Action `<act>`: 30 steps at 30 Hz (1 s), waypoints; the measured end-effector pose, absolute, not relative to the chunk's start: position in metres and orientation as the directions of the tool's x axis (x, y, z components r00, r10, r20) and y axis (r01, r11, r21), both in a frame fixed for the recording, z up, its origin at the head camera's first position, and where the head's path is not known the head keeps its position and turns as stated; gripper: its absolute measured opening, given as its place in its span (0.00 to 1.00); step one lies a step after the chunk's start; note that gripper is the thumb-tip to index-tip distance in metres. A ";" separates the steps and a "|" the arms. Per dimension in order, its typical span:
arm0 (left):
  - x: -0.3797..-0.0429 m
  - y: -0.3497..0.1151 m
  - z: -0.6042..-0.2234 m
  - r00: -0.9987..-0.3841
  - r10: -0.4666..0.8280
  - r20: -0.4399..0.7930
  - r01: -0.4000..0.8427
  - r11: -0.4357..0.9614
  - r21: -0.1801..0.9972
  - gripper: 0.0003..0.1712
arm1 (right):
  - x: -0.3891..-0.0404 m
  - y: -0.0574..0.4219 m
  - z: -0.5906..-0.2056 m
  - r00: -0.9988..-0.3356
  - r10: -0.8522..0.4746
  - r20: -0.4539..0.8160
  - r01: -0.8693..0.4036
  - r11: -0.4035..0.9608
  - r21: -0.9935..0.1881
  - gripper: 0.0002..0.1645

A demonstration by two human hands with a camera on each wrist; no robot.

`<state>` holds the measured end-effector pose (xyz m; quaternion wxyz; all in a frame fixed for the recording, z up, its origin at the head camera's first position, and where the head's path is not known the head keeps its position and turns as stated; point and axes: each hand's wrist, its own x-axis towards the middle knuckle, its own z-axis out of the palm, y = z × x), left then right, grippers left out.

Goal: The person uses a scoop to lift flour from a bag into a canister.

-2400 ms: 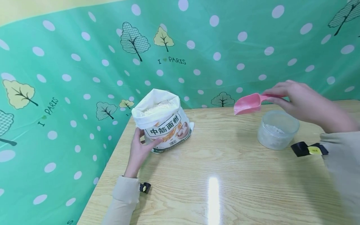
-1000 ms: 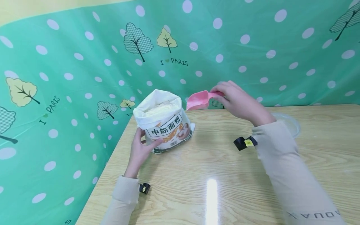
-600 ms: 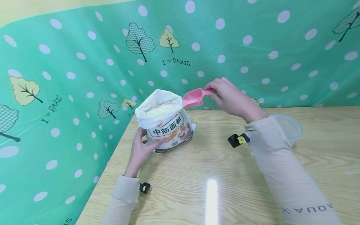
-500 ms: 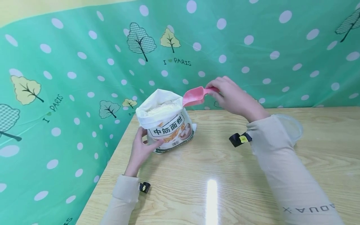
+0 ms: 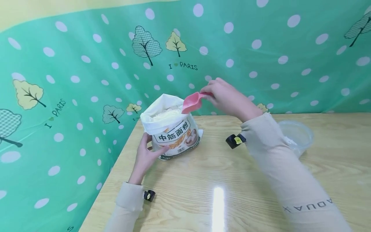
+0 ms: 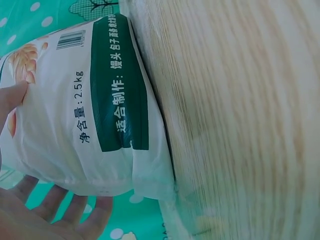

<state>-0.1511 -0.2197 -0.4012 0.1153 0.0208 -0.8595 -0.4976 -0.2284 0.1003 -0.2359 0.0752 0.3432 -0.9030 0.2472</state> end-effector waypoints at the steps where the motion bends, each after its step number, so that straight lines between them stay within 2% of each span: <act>1: -0.150 -0.220 -0.401 -0.972 -0.155 0.176 0.076 0.503 0.861 0.47 | -0.229 0.098 -0.235 -0.747 -0.592 0.304 -0.664 0.642 -0.383 0.15; 18: -0.148 -0.220 -0.402 -0.970 -0.172 0.174 0.064 0.506 0.860 0.47 | -0.237 0.064 -0.220 -0.718 -0.669 0.193 -0.694 0.669 -0.264 0.11; 23: -0.147 -0.220 -0.402 -0.969 -0.169 0.181 0.074 0.502 0.862 0.47 | -0.237 0.055 -0.216 -0.723 -0.673 0.155 -0.688 0.684 -0.242 0.11; 30: -0.149 -0.218 -0.402 -0.971 -0.157 0.182 0.078 0.512 0.856 0.47 | -0.235 0.049 -0.211 -0.763 -0.642 0.077 -0.638 0.730 -0.244 0.12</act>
